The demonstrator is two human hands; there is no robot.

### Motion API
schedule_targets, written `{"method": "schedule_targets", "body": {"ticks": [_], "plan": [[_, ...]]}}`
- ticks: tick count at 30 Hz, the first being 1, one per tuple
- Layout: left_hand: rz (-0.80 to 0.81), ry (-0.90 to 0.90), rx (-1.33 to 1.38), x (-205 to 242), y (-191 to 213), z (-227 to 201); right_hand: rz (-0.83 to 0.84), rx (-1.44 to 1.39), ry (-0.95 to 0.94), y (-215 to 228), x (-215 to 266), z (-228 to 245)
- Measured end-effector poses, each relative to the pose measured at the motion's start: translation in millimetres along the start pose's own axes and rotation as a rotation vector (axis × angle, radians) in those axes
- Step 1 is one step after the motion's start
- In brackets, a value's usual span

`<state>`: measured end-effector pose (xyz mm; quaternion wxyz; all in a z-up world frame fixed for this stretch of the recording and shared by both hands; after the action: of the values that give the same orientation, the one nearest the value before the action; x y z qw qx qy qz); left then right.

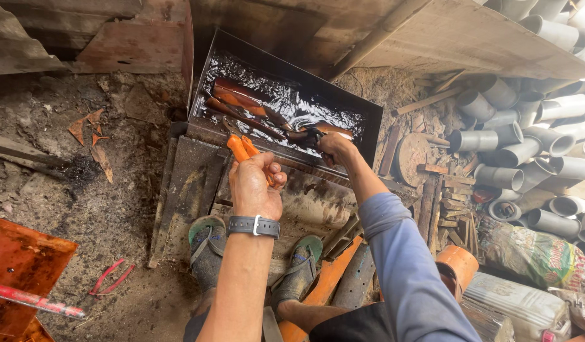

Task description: The person repeatedly dips orange cylindrical pipe sections into a black liquid bath, then removes them and places them on a nearby surface. The person uses pliers to handle the pipes and a metal rod to adjust the bath contents.

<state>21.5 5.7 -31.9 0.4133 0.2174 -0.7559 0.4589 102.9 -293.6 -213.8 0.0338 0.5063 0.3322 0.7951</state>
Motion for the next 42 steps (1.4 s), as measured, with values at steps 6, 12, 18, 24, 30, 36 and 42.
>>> {"method": "schedule_targets", "body": {"ticks": [6, 12, 18, 24, 30, 36, 42], "plan": [[-0.015, -0.007, 0.003, -1.3, 2.3, -2.9, -0.042, 0.153, 0.011, -8.5, -50.8, 0.3], [-0.013, -0.003, -0.078, -5.3, 2.7, -4.2, 0.022, -0.22, -0.124, -2.9, -20.9, -12.2], [0.09, 0.153, -0.211, -23.1, 0.0, 35.0, 0.212, -0.683, -0.086, 43.4, 49.5, -3.6], [0.155, 0.192, -0.383, -55.5, 6.7, 98.0, 0.235, -0.798, -0.036, 62.1, 102.8, 8.8], [0.261, 0.346, -0.407, -103.2, 16.6, 147.5, 0.32, -0.937, -0.073, 64.1, 146.2, 7.2], [0.298, 0.394, -0.297, -129.3, 20.1, 184.1, 0.308, -0.939, -0.046, 62.9, 178.1, -2.6], [0.265, 0.34, -0.192, -136.1, 17.6, 189.4, 0.38, -1.069, -0.047, 68.2, 207.4, -8.2]]}}
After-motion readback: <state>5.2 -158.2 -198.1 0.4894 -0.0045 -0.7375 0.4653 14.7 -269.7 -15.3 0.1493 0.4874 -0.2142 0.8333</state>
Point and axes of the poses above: each hand's wrist, its own x-axis away from the middle knuckle, its own y-axis out of the back of the hand, z = x × y, the point moved 4 cm from there along -x, towards the middle knuckle, and after that the axes turned 4 degrees about -z, right-handed, at the moved point
